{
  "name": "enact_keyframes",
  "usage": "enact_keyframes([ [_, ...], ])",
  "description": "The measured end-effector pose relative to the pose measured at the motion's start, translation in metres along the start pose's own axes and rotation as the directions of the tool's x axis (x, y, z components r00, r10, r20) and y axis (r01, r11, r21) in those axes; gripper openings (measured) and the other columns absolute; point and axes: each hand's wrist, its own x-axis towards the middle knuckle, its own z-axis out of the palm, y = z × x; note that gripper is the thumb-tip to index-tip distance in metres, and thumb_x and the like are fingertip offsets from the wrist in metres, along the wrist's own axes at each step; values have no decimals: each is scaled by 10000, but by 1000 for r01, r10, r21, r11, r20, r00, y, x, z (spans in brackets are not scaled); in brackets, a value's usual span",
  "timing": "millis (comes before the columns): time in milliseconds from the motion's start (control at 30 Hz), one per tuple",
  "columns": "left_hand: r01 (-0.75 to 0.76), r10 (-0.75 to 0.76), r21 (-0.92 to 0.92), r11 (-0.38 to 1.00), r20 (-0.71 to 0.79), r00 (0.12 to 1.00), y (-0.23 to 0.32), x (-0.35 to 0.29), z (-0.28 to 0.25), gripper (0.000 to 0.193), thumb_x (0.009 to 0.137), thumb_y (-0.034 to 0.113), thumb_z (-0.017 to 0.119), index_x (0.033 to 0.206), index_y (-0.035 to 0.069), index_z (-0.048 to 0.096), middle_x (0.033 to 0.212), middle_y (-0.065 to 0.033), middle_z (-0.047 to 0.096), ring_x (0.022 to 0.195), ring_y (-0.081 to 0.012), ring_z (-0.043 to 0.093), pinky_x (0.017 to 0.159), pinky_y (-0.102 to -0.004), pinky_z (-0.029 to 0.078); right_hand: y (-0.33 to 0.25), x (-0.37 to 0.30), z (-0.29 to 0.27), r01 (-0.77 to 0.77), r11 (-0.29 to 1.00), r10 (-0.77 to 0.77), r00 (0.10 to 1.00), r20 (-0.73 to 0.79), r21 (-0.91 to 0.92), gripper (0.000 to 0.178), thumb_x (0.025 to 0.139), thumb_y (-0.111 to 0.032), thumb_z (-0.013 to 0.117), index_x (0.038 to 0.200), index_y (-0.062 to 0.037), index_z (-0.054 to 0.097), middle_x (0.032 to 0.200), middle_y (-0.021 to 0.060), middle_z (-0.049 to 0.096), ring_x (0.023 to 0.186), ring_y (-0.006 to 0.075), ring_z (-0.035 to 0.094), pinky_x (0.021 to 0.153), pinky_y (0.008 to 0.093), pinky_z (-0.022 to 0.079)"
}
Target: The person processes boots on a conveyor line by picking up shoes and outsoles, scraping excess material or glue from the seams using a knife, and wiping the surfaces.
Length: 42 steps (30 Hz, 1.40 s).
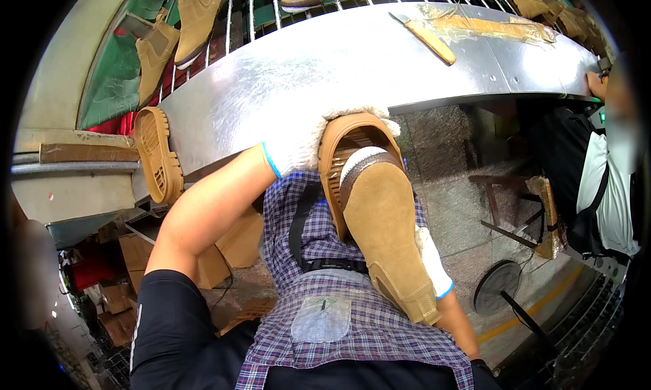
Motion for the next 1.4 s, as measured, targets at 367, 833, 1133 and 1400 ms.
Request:
enact_keyframes([
  [367,42,-36,-28,999,175,984,16,-15,24,632,1120,378,383,1534,-82,508,1550,-293,553,1414,-389,572,1226,-504,442,1,-3,-5,-64,997,64,998,15,48,507,1131,-295,521,1554,-15,513,1433,125,673,1232,211,698,1042,355,581],
  [833,-225,130,392,892,255,958,1,-14,59,568,1056,416,569,1347,-63,658,1400,-242,662,1286,-339,644,1164,-434,495,2,-3,-7,-7,1000,7,1000,5,-1,564,1126,-337,545,1581,-7,490,1459,107,656,1257,194,675,1053,353,564],
  [1133,-209,107,460,863,239,965,6,-17,73,589,1059,427,549,1380,-56,648,1436,-242,647,1307,-339,635,1166,-435,489,3,-4,-9,50,996,-47,998,49,-70,775,1078,-559,608,1601,-4,465,1474,100,648,1275,185,664,1063,354,552],
  [1400,2,-5,9,1000,306,952,2,-13,53,599,1082,407,514,1454,-57,586,1501,-258,597,1375,-375,594,1209,-476,463,-2,-11,0,119,981,-110,992,65,-150,872,1021,-627,667,1581,15,483,1455,101,656,1267,185,660,1061,352,545],
])
